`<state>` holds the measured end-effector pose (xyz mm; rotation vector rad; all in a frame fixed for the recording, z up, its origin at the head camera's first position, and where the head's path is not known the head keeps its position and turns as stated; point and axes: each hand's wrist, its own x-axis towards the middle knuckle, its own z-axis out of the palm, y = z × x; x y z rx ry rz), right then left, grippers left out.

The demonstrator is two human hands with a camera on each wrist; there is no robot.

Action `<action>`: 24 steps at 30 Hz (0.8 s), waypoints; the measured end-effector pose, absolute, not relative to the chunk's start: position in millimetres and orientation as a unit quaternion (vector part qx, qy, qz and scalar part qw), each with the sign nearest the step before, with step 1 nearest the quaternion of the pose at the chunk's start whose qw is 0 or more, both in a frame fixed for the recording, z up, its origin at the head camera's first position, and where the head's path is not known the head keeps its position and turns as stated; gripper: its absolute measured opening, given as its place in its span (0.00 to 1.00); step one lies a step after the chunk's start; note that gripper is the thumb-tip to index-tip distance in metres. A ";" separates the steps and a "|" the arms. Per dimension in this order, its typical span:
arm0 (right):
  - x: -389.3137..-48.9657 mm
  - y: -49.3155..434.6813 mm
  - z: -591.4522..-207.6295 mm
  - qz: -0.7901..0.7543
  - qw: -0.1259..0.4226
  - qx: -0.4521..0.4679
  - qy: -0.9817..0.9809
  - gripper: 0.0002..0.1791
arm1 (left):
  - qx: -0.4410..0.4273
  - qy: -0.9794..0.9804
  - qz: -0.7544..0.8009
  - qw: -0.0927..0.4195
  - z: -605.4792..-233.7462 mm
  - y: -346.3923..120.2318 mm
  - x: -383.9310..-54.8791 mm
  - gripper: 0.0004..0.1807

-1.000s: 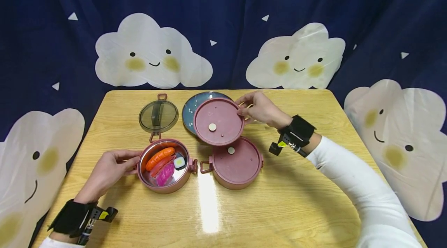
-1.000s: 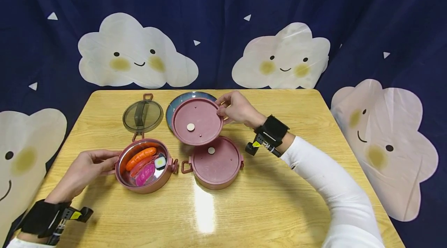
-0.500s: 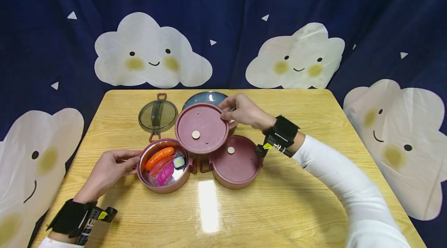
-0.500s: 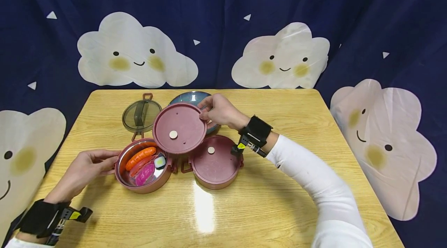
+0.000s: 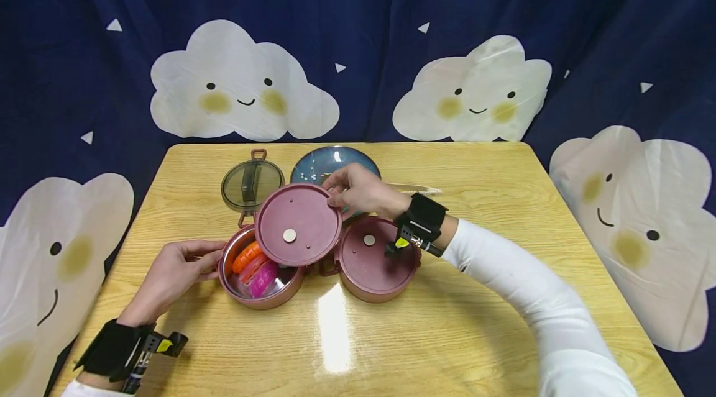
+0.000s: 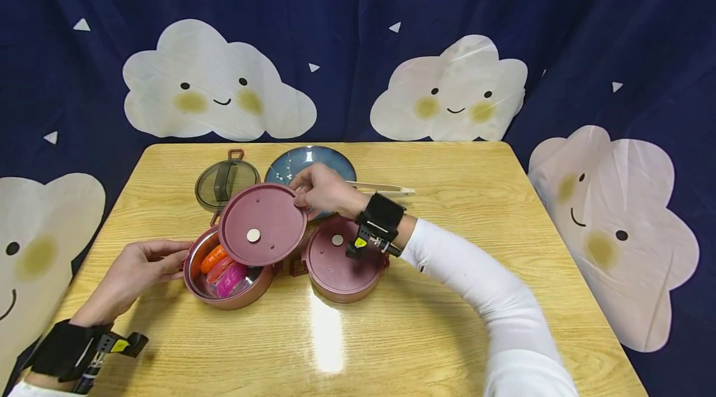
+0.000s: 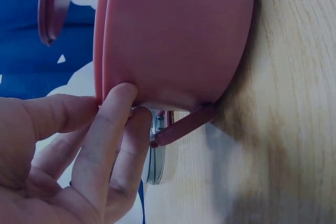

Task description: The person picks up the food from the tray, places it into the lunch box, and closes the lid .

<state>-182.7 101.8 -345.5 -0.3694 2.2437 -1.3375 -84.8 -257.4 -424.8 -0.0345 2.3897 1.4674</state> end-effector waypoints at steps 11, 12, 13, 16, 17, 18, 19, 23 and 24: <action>-173.8 76.9 -366.9 -0.482 0.284 -0.145 0.816 0.16 | -0.012 0.830 0.531 0.170 -423.6 -257.9 -84.7 0.21; -173.2 75.2 -368.2 -0.483 0.288 -0.145 0.814 0.16 | -0.012 0.831 0.530 0.170 -423.5 -257.8 -84.7 0.21; -172.6 73.6 -369.4 -0.483 0.292 -0.142 0.813 0.16 | -0.012 0.831 0.530 0.170 -423.5 -257.8 -84.6 0.21; -171.0 69.3 -371.3 -0.482 0.299 -0.136 0.812 0.16 | -0.013 0.833 0.527 0.169 -423.3 -257.6 -84.5 0.21; -170.4 67.9 -371.7 -0.480 0.301 -0.135 0.813 0.16 | -0.014 0.833 0.527 0.169 -423.3 -257.6 -84.5 0.21; -170.1 66.7 -372.6 -0.478 0.301 -0.134 0.814 0.17 | -0.014 0.833 0.526 0.168 -423.4 -257.5 -84.5 0.21; -169.8 65.6 -373.4 -0.476 0.301 -0.134 0.815 0.17 | -0.014 0.833 0.527 0.168 -423.4 -257.5 -84.5 0.21; -168.2 61.3 -377.0 -0.471 0.303 -0.140 0.816 0.16 | -0.016 0.835 0.525 0.167 -423.9 -257.1 -84.6 0.21; -167.8 60.3 -377.9 -0.472 0.303 -0.140 0.816 0.16 | -0.017 0.835 0.524 0.167 -424.0 -257.1 -84.6 0.21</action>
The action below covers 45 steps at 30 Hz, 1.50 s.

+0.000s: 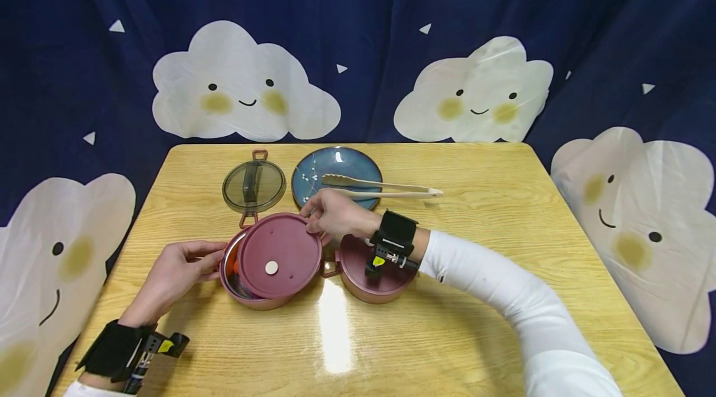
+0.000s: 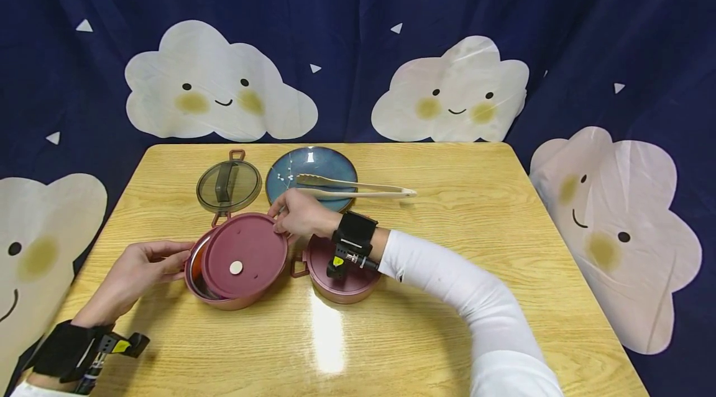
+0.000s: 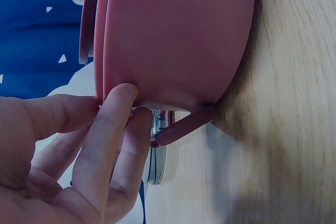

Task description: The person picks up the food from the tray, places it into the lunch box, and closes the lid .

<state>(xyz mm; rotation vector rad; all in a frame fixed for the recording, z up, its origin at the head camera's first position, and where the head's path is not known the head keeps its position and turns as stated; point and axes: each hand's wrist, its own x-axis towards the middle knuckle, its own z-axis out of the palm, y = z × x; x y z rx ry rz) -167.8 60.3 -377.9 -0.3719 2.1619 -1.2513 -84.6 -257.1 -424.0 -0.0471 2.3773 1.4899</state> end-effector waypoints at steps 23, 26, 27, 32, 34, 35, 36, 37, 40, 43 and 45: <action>-162.5 45.3 -388.2 -0.476 0.323 -0.148 0.805 0.15 | -0.037 0.839 0.518 0.161 -424.1 -253.4 -85.3 0.27; -162.6 43.2 -388.7 -0.471 0.318 -0.145 0.810 0.15 | -0.037 0.843 0.513 0.161 -422.9 -253.2 -84.2 0.28; -162.8 42.6 -388.8 -0.469 0.317 -0.144 0.811 0.15 | -0.037 0.844 0.510 0.161 -422.3 -253.3 -83.9 0.29; -163.3 39.6 -388.4 -0.464 0.316 -0.142 0.816 0.15 | -0.037 0.852 0.496 0.162 -419.5 -252.6 -83.6 0.32; -163.4 38.8 -388.3 -0.457 0.313 -0.146 0.819 0.15 | -0.035 0.856 0.491 0.160 -419.2 -252.2 -83.3 0.33; -163.5 38.5 -388.3 -0.454 0.311 -0.148 0.822 0.15 | -0.034 0.857 0.488 0.158 -419.2 -252.2 -83.2 0.33; -163.7 38.1 -388.4 -0.453 0.309 -0.148 0.823 0.15 | -0.033 0.858 0.487 0.158 -419.6 -252.3 -83.0 0.33; -163.8 37.8 -388.5 -0.451 0.308 -0.149 0.824 0.15 | -0.032 0.859 0.486 0.157 -420.1 -252.4 -82.9 0.33; -164.1 36.4 -388.7 -0.452 0.305 -0.148 0.825 0.15 | -0.025 0.862 0.483 0.152 -421.9 -252.9 -82.4 0.31; -164.9 34.7 -389.2 -0.452 0.301 -0.149 0.826 0.15 | -0.018 0.865 0.481 0.143 -422.3 -252.8 -81.6 0.29; -165.5 33.7 -389.8 -0.451 0.297 -0.151 0.828 0.15 | -0.014 0.868 0.479 0.134 -421.6 -251.9 -81.3 0.27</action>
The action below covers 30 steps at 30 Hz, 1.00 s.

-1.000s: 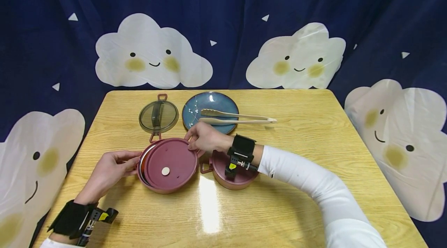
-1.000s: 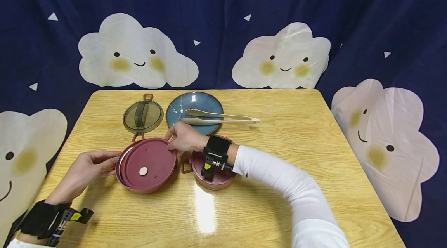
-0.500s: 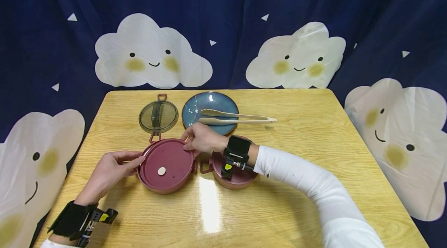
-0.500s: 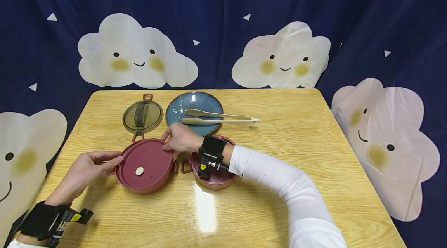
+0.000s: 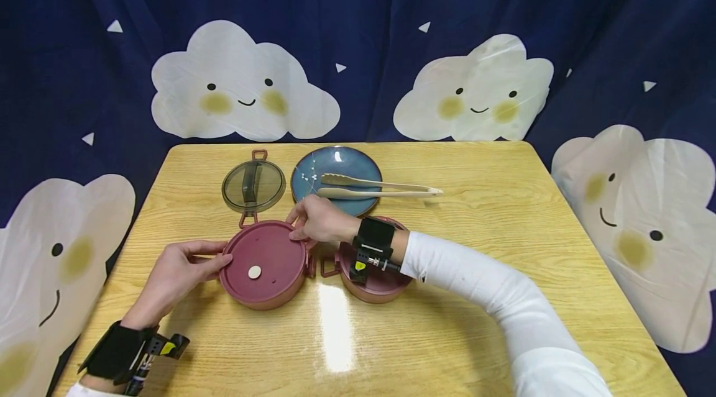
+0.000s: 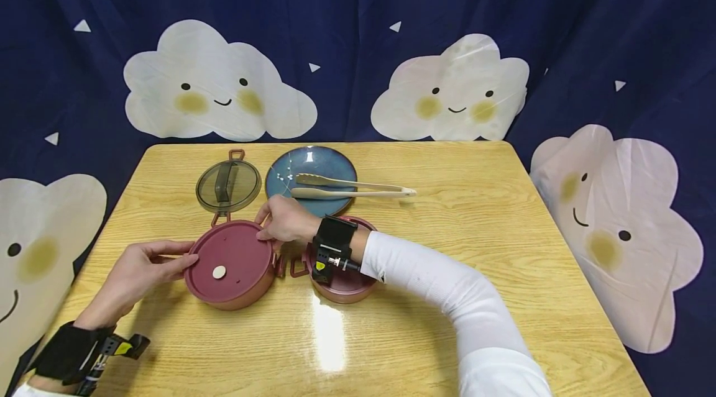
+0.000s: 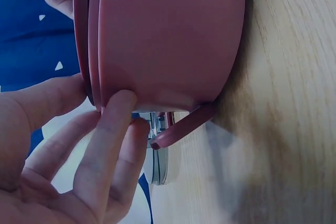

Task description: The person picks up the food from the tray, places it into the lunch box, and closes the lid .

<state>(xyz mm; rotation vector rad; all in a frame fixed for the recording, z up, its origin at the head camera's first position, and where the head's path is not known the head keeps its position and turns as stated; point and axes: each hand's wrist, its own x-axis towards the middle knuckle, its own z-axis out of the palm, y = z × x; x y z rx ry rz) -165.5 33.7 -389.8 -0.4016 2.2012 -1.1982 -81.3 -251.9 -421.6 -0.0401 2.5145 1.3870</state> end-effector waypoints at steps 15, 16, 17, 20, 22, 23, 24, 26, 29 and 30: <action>-167.5 31.0 -392.8 -0.449 0.282 -0.157 0.833 0.13 | -0.009 0.885 0.449 0.118 -418.4 -248.6 -81.4 0.27; -167.7 31.1 -392.9 -0.448 0.282 -0.158 0.834 0.13 | -0.008 0.883 0.454 0.117 -418.4 -248.4 -81.3 0.27; -167.8 31.1 -393.0 -0.448 0.282 -0.160 0.833 0.13 | -0.007 0.881 0.458 0.116 -418.3 -248.1 -81.1 0.26; -168.5 31.0 -393.9 -0.451 0.282 -0.161 0.831 0.13 | -0.004 0.877 0.468 0.112 -418.3 -247.8 -81.1 0.24; -169.0 30.7 -394.8 -0.453 0.281 -0.162 0.830 0.13 | -0.005 0.873 0.475 0.107 -418.1 -247.6 -81.3 0.23; -169.2 30.6 -395.5 -0.453 0.281 -0.162 0.830 0.14 | -0.007 0.872 0.478 0.104 -418.0 -247.5 -81.5 0.23; -169.5 30.4 -396.2 -0.453 0.280 -0.163 0.830 0.14 | -0.008 0.871 0.480 0.102 -418.0 -247.4 -81.6 0.23; -169.7 29.9 -397.2 -0.453 0.279 -0.164 0.831 0.14 | -0.009 0.870 0.482 0.101 -417.9 -247.3 -81.6 0.22; -169.2 29.0 -397.5 -0.447 0.276 -0.166 0.835 0.14 | -0.011 0.872 0.479 0.102 -418.3 -247.0 -81.6 0.22; -168.9 28.7 -397.2 -0.445 0.275 -0.166 0.836 0.14 | -0.010 0.873 0.477 0.103 -418.5 -247.0 -81.7 0.22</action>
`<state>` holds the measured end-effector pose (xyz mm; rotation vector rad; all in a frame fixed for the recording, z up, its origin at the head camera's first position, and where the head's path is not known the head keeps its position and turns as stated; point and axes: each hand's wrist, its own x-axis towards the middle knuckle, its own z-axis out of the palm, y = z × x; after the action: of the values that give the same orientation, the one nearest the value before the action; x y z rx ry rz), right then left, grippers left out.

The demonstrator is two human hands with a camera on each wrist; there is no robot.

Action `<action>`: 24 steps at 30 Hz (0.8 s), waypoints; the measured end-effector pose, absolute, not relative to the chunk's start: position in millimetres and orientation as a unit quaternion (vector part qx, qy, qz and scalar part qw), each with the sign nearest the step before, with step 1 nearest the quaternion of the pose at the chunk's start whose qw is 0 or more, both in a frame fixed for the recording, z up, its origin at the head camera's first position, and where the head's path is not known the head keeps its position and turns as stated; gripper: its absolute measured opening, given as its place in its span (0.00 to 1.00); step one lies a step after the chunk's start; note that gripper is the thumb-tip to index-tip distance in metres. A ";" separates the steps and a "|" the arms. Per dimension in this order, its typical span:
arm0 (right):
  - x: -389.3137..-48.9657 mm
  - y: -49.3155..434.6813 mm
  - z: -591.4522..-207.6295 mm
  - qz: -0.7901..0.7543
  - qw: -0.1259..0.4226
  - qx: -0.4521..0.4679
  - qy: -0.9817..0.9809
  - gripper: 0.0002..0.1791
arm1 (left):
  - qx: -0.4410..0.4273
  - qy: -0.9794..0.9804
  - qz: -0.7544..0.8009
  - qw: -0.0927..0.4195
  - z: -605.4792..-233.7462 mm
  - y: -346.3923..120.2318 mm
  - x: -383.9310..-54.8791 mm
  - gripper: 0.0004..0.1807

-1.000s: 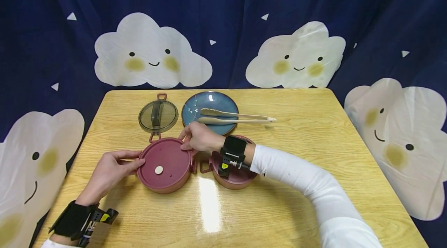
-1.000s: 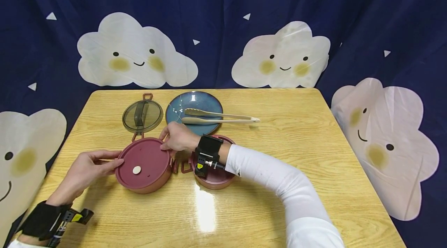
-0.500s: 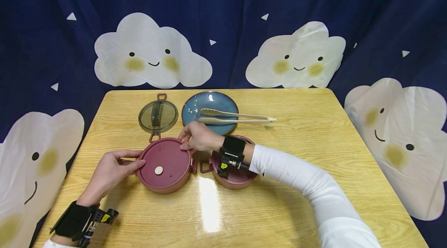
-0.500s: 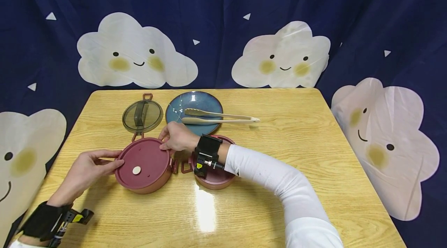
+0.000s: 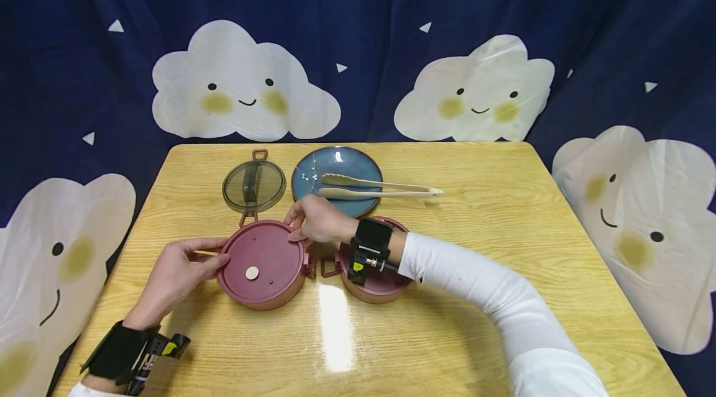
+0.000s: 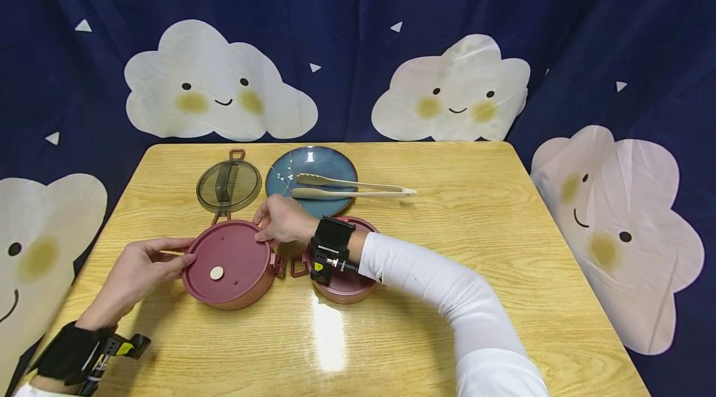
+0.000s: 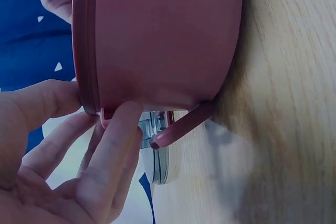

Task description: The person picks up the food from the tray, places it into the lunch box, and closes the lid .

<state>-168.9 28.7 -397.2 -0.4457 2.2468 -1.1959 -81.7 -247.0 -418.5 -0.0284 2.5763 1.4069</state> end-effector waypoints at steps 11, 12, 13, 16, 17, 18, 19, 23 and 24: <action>-169.9 28.0 -388.3 -0.358 0.226 -0.211 0.881 0.20 | 0.027 0.923 0.382 0.051 -417.9 -245.1 -82.7 0.21; -170.8 28.1 -386.9 -0.339 0.212 -0.225 0.889 0.21 | 0.032 0.926 0.373 0.045 -417.0 -244.3 -82.7 0.20; -171.5 27.9 -385.3 -0.321 0.200 -0.240 0.894 0.23 | 0.037 0.929 0.365 0.042 -415.8 -243.3 -82.5 0.20; -172.2 26.1 -379.2 -0.288 0.183 -0.280 0.897 0.28 | 0.059 0.939 0.336 0.032 -410.0 -240.1 -81.1 0.24; -171.4 25.2 -376.4 -0.281 0.185 -0.291 0.896 0.29 | 0.066 0.942 0.327 0.032 -407.1 -238.7 -80.3 0.26; -170.5 23.9 -373.9 -0.274 0.189 -0.301 0.894 0.31 | 0.072 0.944 0.320 0.036 -404.1 -237.7 -79.9 0.30; -169.2 22.2 -371.3 -0.265 0.194 -0.310 0.892 0.34 | 0.077 0.946 0.312 0.043 -400.8 -236.9 -79.4 0.33; -162.1 14.2 -362.0 -0.214 0.215 -0.331 0.894 0.41 | 0.101 0.953 0.279 0.057 -387.8 -231.1 -77.5 0.45; -160.5 12.4 -361.7 -0.200 0.214 -0.338 0.894 0.42 | 0.111 0.955 0.268 0.056 -385.1 -229.4 -76.9 0.47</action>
<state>-160.5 12.4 -361.7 -0.9390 2.4811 -0.5549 -76.9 -229.4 -385.1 0.3363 2.8978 0.8135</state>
